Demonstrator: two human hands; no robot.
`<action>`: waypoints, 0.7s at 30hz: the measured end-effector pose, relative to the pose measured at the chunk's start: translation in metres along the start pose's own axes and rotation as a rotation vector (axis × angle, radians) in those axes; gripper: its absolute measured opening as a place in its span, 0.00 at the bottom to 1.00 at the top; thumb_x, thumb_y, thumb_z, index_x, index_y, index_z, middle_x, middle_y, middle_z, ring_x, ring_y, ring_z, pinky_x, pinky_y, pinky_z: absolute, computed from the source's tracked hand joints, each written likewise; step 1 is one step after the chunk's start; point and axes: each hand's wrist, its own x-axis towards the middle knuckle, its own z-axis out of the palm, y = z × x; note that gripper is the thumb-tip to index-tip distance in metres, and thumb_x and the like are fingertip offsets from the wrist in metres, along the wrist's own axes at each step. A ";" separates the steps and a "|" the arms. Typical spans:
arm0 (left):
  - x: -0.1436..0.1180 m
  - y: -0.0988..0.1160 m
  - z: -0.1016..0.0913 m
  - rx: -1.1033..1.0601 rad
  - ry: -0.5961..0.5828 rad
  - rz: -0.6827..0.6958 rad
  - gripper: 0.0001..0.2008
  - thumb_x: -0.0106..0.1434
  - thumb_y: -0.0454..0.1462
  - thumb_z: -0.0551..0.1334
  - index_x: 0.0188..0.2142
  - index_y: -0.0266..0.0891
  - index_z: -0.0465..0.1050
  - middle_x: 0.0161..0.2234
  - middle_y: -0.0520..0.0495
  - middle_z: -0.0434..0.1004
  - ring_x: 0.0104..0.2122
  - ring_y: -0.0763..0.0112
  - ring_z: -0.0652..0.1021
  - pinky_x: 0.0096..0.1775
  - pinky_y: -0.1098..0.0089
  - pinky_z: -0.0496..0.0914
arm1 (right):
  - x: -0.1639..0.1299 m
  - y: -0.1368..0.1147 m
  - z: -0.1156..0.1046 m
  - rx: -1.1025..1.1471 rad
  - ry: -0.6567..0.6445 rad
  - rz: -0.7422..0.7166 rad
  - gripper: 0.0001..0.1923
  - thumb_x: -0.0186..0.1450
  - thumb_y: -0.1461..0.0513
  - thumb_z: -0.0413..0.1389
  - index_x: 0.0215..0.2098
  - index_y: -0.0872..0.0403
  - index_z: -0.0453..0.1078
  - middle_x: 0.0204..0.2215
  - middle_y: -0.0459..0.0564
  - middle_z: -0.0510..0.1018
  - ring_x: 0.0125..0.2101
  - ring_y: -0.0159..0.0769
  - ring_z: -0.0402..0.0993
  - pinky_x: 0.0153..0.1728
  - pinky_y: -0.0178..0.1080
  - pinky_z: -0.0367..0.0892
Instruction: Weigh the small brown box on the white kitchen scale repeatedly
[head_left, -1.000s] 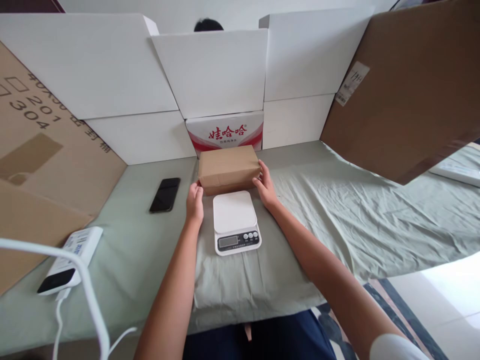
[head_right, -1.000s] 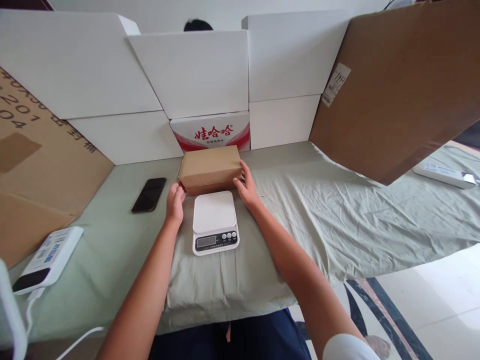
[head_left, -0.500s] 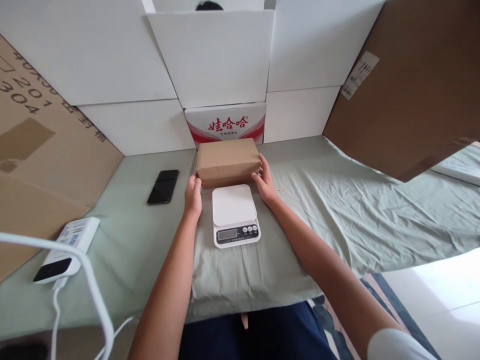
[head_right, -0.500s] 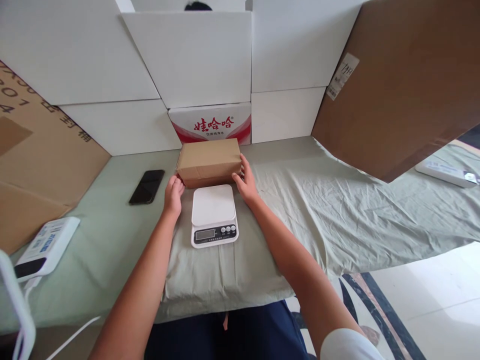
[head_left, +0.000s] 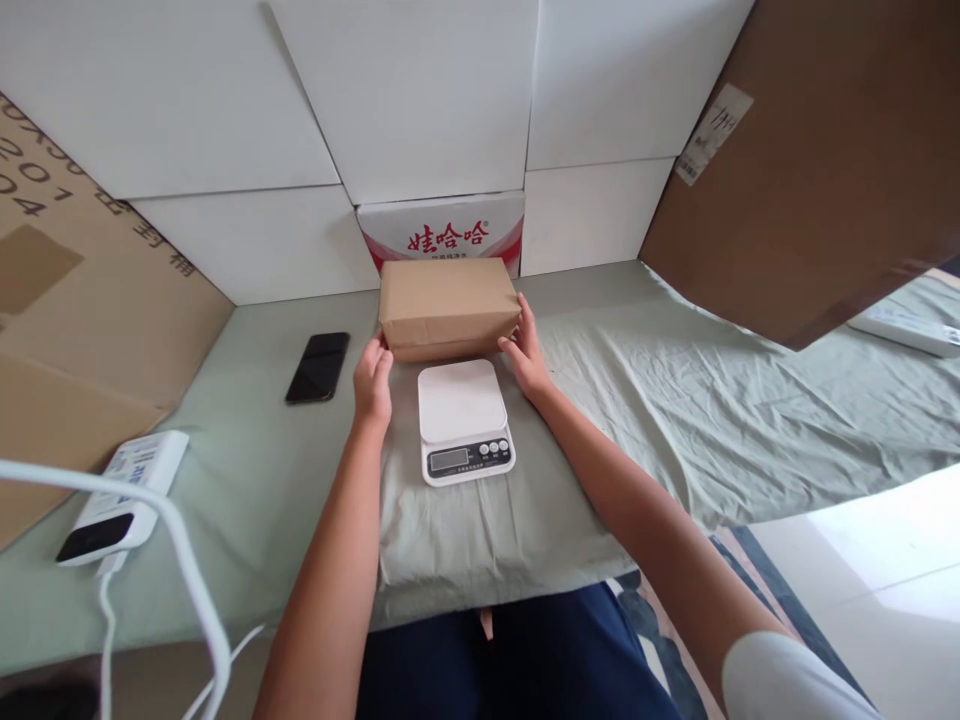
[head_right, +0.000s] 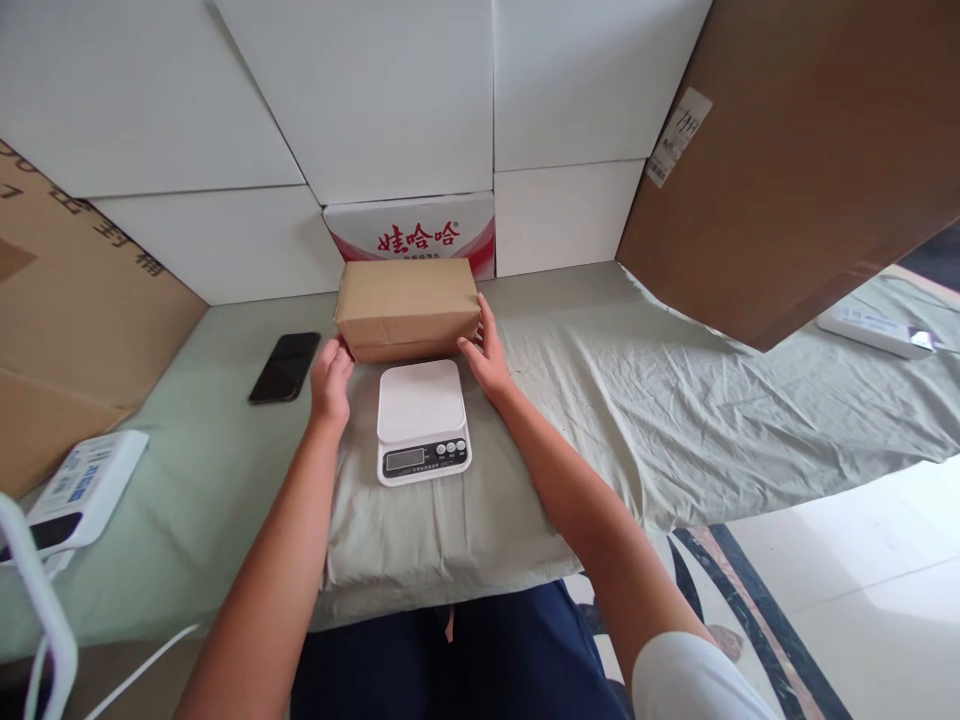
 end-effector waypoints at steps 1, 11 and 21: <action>-0.001 0.006 -0.001 -0.019 0.014 0.012 0.36 0.64 0.60 0.63 0.62 0.40 0.72 0.62 0.35 0.76 0.65 0.50 0.73 0.66 0.54 0.66 | -0.003 -0.003 0.000 -0.002 -0.001 -0.024 0.53 0.66 0.34 0.53 0.79 0.42 0.35 0.76 0.52 0.55 0.69 0.51 0.65 0.66 0.55 0.69; -0.089 0.049 -0.012 -0.131 0.117 -0.032 0.38 0.60 0.55 0.67 0.63 0.37 0.73 0.63 0.32 0.75 0.65 0.45 0.73 0.66 0.51 0.66 | -0.073 -0.035 -0.019 -0.121 0.021 -0.160 0.50 0.68 0.37 0.54 0.78 0.40 0.36 0.77 0.52 0.49 0.74 0.56 0.52 0.72 0.60 0.59; -0.126 0.055 -0.023 -0.166 0.168 -0.165 0.35 0.58 0.54 0.68 0.60 0.38 0.77 0.61 0.32 0.78 0.63 0.43 0.76 0.65 0.48 0.68 | -0.099 -0.037 -0.022 -0.164 -0.026 -0.148 0.45 0.70 0.40 0.54 0.78 0.34 0.38 0.74 0.51 0.53 0.72 0.56 0.55 0.68 0.63 0.64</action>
